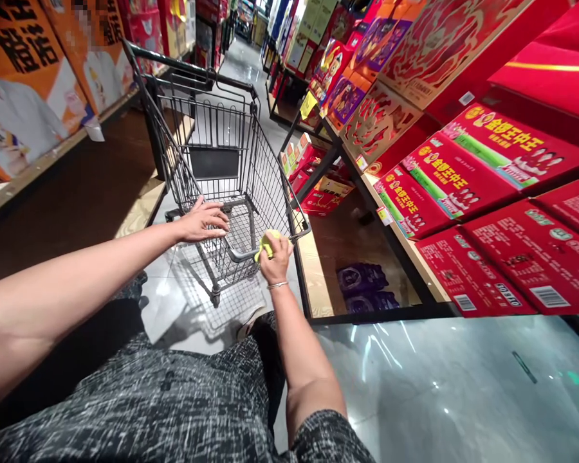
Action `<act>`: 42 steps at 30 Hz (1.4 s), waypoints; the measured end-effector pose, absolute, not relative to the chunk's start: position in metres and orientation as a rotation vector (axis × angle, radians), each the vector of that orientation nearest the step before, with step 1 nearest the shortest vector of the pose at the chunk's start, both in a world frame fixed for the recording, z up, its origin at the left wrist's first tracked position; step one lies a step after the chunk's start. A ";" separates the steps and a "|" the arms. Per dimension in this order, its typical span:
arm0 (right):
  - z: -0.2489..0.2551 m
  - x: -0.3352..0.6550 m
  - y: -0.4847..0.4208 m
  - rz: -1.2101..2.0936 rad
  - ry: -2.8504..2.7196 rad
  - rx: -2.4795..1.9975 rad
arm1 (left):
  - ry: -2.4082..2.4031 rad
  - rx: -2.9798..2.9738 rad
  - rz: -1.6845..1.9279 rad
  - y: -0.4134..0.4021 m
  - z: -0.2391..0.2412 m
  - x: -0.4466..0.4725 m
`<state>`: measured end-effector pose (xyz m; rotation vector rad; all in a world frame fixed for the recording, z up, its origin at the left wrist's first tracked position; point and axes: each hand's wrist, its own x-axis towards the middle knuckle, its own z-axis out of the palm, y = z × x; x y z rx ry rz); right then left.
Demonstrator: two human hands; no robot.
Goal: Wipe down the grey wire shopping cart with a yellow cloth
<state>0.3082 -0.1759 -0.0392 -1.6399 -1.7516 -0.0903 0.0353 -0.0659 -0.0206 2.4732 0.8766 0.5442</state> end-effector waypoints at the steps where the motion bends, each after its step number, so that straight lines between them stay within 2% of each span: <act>1: -0.041 0.294 -0.186 -0.085 -1.765 -1.602 | 0.880 2.474 0.525 -0.066 -0.019 0.033; 5: -0.052 0.252 -0.214 -0.092 -1.919 -1.502 | 0.910 2.478 0.505 -0.063 -0.018 0.022; 12: -0.109 0.206 -0.231 -0.072 -2.133 -1.474 | 0.916 2.458 0.494 -0.061 -0.018 0.003; 20: -0.145 0.190 -0.236 0.040 -2.455 -1.286 | 0.877 2.482 0.517 -0.055 -0.016 -0.019; 28: -0.201 0.187 -0.245 0.249 -2.786 -1.345 | 1.061 2.528 0.421 -0.058 -0.021 -0.027; 33: -0.190 0.203 -0.239 0.345 -2.997 -1.134 | 1.161 2.532 0.430 -0.060 -0.027 -0.031; 38: -0.137 0.217 -0.221 0.124 -2.599 -1.345 | 1.253 2.502 0.475 -0.070 -0.027 -0.032; 42: -0.097 0.223 -0.202 -0.034 -2.394 -1.221 | 1.232 2.483 0.530 -0.086 -0.023 -0.031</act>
